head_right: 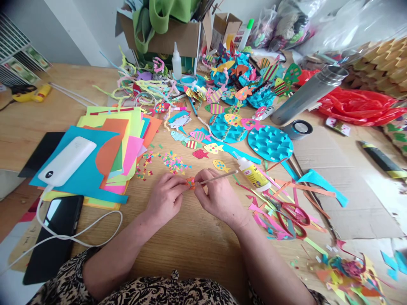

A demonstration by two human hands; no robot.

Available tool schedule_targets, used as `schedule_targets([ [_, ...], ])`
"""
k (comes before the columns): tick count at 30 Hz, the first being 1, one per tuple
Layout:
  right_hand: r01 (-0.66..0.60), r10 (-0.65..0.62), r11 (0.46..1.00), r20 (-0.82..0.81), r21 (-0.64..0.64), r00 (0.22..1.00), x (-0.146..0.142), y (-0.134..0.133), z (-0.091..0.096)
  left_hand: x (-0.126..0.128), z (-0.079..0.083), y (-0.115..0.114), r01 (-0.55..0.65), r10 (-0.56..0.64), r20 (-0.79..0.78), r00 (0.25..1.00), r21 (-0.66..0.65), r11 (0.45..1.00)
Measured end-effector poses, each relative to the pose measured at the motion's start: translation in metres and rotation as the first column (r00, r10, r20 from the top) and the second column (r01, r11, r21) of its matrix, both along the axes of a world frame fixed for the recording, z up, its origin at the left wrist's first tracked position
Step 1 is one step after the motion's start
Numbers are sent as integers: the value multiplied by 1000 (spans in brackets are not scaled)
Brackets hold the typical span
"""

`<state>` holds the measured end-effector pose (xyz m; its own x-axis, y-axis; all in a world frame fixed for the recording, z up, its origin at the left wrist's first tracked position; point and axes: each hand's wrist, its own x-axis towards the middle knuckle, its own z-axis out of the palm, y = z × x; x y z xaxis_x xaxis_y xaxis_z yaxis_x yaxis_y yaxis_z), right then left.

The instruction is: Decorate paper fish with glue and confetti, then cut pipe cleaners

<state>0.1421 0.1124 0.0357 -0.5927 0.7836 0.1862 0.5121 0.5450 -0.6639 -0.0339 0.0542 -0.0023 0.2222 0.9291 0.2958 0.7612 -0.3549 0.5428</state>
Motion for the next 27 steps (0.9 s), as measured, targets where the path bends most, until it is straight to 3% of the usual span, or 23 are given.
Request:
schedule_targets([
  [10, 5, -5, 1000, -6, 16, 1000, -1, 0, 0, 1, 1, 0, 19, -19, -27, 999, -14, 1000],
  [27, 62, -63, 993, -12, -103, 998, 1, 1, -2, 1, 2, 0, 30, -29, -71, 997, 17, 999],
])
